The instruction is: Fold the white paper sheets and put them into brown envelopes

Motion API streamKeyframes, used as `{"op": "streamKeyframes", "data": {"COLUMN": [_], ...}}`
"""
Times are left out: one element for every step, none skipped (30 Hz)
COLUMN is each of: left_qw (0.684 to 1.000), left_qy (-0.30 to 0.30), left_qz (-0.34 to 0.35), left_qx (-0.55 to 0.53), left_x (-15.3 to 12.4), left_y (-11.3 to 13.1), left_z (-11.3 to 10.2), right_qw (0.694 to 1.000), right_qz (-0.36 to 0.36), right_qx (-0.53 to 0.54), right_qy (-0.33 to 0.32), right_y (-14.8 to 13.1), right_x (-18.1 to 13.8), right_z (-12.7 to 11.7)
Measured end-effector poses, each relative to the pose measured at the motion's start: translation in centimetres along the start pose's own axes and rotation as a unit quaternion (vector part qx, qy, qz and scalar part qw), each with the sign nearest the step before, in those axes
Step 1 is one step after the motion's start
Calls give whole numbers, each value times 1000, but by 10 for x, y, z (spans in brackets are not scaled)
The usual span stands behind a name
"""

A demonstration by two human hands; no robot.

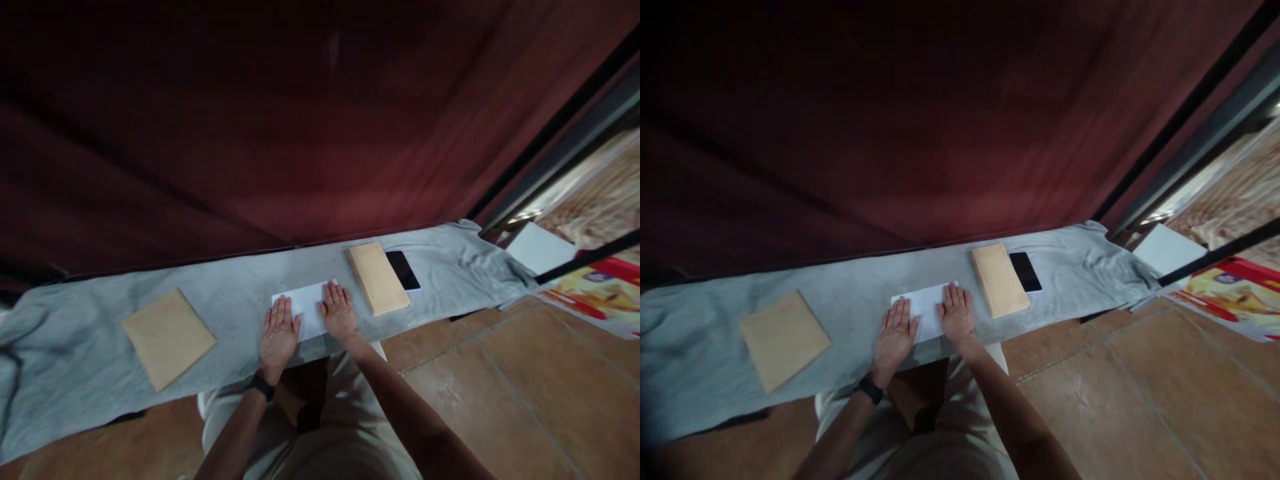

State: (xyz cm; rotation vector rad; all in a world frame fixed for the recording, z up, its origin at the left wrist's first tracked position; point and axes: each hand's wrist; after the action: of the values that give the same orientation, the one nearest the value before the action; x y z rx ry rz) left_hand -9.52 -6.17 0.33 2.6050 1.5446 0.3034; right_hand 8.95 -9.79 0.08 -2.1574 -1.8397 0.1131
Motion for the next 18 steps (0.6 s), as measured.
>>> {"op": "streamKeyframes", "data": {"left_qw": [1000, 1000, 1000, 1000, 1000, 1000, 1000, 1000, 1000, 1000, 1000, 1000, 1000, 999, 999, 999, 999, 999], "left_qy": [-1, -3, -3, -3, -3, -2, -2, -3, -6, -11, -15, -18, -18, -17, -15, -15, -19, -26], "left_qz": [-5, -7, -8, -10, -11, -11, -11, -12, -12, -11, -13, -17, -23, -31, -36, -35, -27, -14], "left_qx": [-2, -3, -4, -4, -4, -4, -5, -5, -6, -6, -6, -5, -5, -6, -8, -12, -18, -24], "left_x": [-2, -3, -3, -3, -3, -3, -3, -4, -4, -4, -4, -4, -3, -1, 2, 5, 9, 14], "left_y": [-1, -2, -2, -1, -1, 0, 0, -1, -1, -1, -1, 1, 3, 7, 12, 17, 23, 29], "left_z": [-1, -2, -2, -2, -2, -2, -3, -3, -4, -4, -5, -5, -6, -6, -5, -5, -5, -4], "right_qw": [1000, 1000, 1000, 1000, 1000, 1000, 1000, 999, 999, 998, 998, 998, 997, 997, 997, 997, 997, 997], "right_qz": [3, 9, 14, 14, 8, -3, -19, -34, -47, -55, -60, -63, -64, -65, -65, -66, -67, -69], "right_qx": [-1, -3, -5, -7, -7, -7, -6, -4, -2, -1, 1, 2, 4, 5, 6, 6, 3, 0], "right_qy": [-1, -3, -3, -5, -6, -8, -12, -17, -22, -26, -28, -29, -29, -29, -30, -33, -38, -44], "right_y": [0, -1, -3, -7, -11, -15, -19, -22, -25, -26, -26, -26, -25, -24, -23, -22, -21, -21], "right_x": [0, 2, 3, 6, 8, 10, 12, 13, 13, 13, 12, 11, 10, 9, 9, 8, 8, 7], "right_z": [0, 0, -1, -1, -1, 0, 0, 1, 2, 4, 5, 6, 7, 7, 8, 8, 7, 7]}}
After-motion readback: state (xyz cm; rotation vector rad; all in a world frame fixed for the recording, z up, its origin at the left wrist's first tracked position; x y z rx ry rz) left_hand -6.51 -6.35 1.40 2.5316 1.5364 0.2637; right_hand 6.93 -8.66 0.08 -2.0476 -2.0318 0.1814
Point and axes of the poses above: each hand's wrist, its own x-axis towards the middle knuckle, its own z-axis out of the palm, y = z × x, and after that the axes turned 8 degrees about -y, right-handed
